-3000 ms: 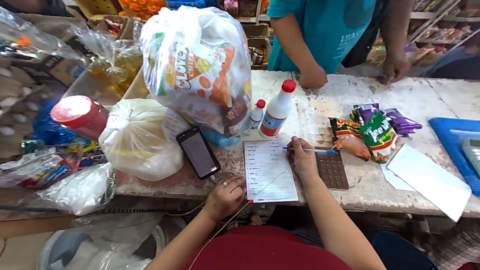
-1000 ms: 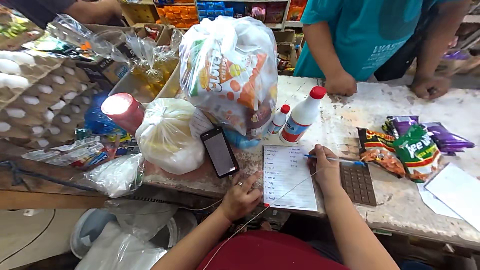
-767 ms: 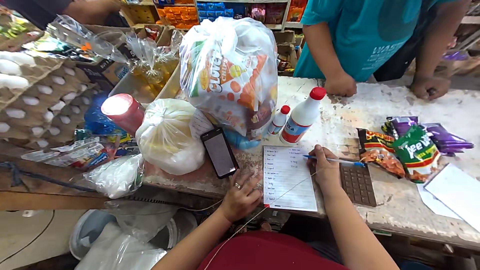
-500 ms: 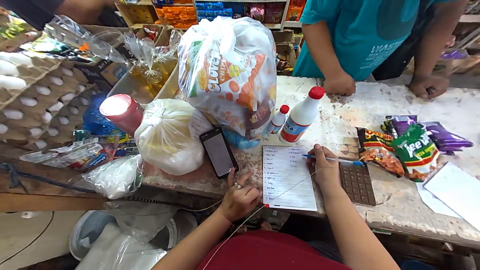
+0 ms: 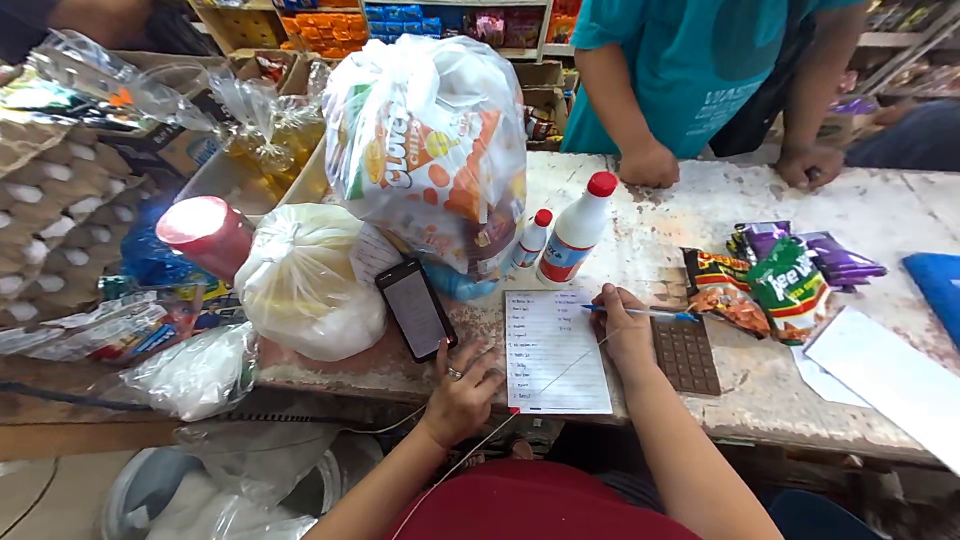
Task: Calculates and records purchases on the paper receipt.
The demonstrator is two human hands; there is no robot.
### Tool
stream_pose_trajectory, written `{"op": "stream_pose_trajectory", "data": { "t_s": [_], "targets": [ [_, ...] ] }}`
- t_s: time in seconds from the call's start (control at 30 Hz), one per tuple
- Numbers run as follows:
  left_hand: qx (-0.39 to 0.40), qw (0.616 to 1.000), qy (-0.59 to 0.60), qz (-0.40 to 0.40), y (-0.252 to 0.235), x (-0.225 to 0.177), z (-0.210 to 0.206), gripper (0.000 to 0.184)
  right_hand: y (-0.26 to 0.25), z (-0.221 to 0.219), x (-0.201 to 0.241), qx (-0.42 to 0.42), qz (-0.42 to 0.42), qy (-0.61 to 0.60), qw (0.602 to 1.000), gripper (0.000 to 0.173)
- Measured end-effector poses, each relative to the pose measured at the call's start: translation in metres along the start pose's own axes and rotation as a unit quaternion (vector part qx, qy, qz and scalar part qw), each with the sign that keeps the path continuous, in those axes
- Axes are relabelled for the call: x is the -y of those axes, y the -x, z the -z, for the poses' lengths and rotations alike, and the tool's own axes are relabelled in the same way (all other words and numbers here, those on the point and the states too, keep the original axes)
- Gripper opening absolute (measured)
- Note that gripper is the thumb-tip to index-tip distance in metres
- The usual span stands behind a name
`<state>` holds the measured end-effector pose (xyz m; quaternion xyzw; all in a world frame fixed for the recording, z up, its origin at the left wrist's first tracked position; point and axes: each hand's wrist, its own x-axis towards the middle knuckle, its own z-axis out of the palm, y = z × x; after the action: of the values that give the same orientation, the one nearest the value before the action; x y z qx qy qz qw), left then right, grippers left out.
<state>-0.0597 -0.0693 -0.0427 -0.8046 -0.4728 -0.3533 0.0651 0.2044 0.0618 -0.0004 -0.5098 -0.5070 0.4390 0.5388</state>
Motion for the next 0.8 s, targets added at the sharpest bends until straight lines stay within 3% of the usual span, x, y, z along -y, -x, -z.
{"op": "stream_pose_trajectory", "data": {
  "t_s": [0.27,0.37,0.43,0.53,0.67,0.8],
  "targets": [
    [-0.007,1.0,-0.007,0.017,-0.002,-0.001,0.0,0.025,0.003,0.0,0.005,0.006,-0.006,0.023,1.0,0.034],
    [-0.003,0.999,0.005,0.041,-0.01,-0.008,0.004,0.031,0.005,0.0,0.005,0.0,-0.003,0.028,1.0,0.027],
    [0.041,0.998,0.022,0.04,-0.019,-0.015,0.005,0.033,0.008,0.002,0.004,0.004,0.017,0.044,0.999,0.018],
    [0.172,0.981,0.062,0.056,-0.044,-0.027,0.001,0.044,0.009,0.0,0.007,-0.001,0.022,0.046,0.999,0.006],
    [0.313,0.944,0.08,0.061,-0.081,-0.043,-0.014,0.074,0.008,0.002,0.003,0.001,0.021,0.024,1.0,0.012],
    [0.375,0.923,0.076,0.042,-0.089,-0.058,-0.022,0.083,0.015,0.001,0.018,0.012,0.025,0.033,0.999,0.008]
  ]
}}
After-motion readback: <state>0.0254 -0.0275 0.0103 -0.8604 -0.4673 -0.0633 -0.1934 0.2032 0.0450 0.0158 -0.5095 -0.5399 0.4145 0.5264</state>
